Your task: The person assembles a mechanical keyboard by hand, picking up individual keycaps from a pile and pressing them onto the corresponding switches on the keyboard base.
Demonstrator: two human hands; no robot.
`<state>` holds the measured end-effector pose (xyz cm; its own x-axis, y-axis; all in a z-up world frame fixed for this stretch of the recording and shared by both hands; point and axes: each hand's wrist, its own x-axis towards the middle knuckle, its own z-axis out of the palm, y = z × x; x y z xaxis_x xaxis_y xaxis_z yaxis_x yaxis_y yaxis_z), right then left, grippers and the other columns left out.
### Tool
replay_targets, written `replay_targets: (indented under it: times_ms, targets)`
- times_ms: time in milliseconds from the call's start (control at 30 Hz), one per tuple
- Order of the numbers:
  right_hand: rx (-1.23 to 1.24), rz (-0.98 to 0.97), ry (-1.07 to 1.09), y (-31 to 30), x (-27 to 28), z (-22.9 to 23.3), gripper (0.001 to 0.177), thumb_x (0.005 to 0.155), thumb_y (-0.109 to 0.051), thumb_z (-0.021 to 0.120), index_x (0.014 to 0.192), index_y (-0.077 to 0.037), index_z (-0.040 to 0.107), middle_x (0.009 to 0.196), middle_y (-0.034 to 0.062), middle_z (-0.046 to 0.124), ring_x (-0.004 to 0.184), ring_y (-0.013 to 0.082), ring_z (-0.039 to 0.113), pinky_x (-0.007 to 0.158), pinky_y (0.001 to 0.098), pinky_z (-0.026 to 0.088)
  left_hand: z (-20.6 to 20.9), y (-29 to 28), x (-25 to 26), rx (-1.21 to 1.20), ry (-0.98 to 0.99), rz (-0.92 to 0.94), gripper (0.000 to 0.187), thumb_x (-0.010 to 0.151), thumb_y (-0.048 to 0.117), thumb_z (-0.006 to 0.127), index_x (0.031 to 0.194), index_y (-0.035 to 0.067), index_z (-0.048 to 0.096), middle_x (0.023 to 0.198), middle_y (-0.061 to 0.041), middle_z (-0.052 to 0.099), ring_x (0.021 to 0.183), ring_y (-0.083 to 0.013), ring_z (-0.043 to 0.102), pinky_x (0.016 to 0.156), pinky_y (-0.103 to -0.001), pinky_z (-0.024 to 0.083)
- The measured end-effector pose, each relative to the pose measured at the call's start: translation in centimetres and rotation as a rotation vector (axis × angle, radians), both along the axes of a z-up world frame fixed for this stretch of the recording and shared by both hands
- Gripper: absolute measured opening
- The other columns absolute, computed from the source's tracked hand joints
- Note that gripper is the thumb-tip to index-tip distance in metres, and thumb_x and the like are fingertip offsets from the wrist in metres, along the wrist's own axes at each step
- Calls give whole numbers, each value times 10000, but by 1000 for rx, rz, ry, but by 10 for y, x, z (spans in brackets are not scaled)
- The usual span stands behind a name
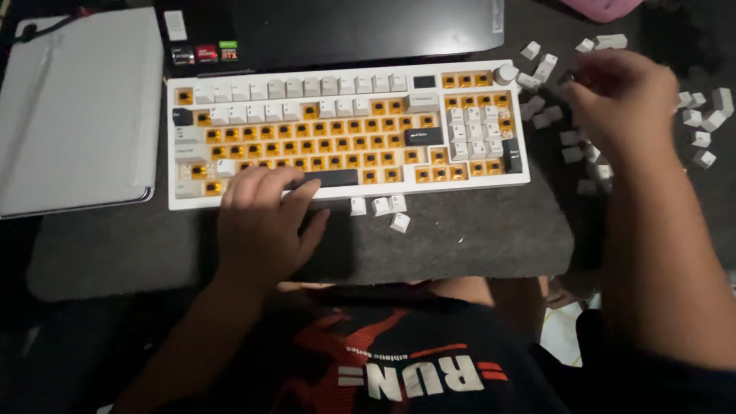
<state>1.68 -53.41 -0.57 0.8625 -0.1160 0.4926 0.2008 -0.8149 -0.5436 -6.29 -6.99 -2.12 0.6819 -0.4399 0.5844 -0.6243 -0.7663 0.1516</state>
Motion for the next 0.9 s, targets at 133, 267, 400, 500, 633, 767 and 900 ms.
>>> replay_targets:
  times_ms: [133,267,400,500,633,767,900]
  targets:
    - [348,109,183,44,-54,10,237,940,-70,783,1174,-71,746,1069,30,759,967,69,742,880,244,617,0,-1,-3,-21,-98,-8,360,835,255,796,1130,121,639,1145,-98,668,1050,-353,641,905,-508,515]
    - [143,183,98,89,-80,1,273,886,-37,839,1147,-51,757,1069,74,735,938,112,679,813,257,572,0,1,0,-63,-37,-71,462,875,243,802,1258,66,614,1153,-117,652,1033,-343,632,896,-519,514]
    - [-5,124,-92,109,-79,-9,298,868,-35,887,1134,-13,754,1048,101,733,925,168,691,813,282,561,3,0,-3,-49,-37,-59,467,850,234,806,1247,83,612,1151,-114,652,1047,-339,625,904,-510,508]
    - [-50,114,-190,114,-73,-16,307,886,-38,893,1154,-13,747,1070,98,740,984,210,698,878,308,572,4,-1,-6,-50,-76,-35,475,841,244,800,1248,80,618,1186,-132,651,1064,-352,616,905,-501,503]
    - [-140,91,-238,116,-68,-19,313,842,-50,926,1104,-25,755,1031,101,738,980,259,683,897,352,552,5,-2,-5,-53,-2,-3,345,846,250,802,1132,100,679,1150,-85,658,1065,-311,619,927,-485,508]
    - [-159,67,-222,115,-67,-22,335,806,-65,945,1090,-39,769,998,86,738,970,261,665,886,362,538,7,-4,-8,-40,-91,23,411,813,251,787,1174,70,711,1243,-143,648,1119,-340,599,951,-483,496]
    - [-14,112,-164,110,-64,-27,347,825,-59,931,1125,-29,758,1018,72,738,967,242,657,886,345,541,8,-4,-10,-43,-15,55,312,817,238,794,1082,90,724,1169,-81,660,1113,-319,610,982,-475,491]
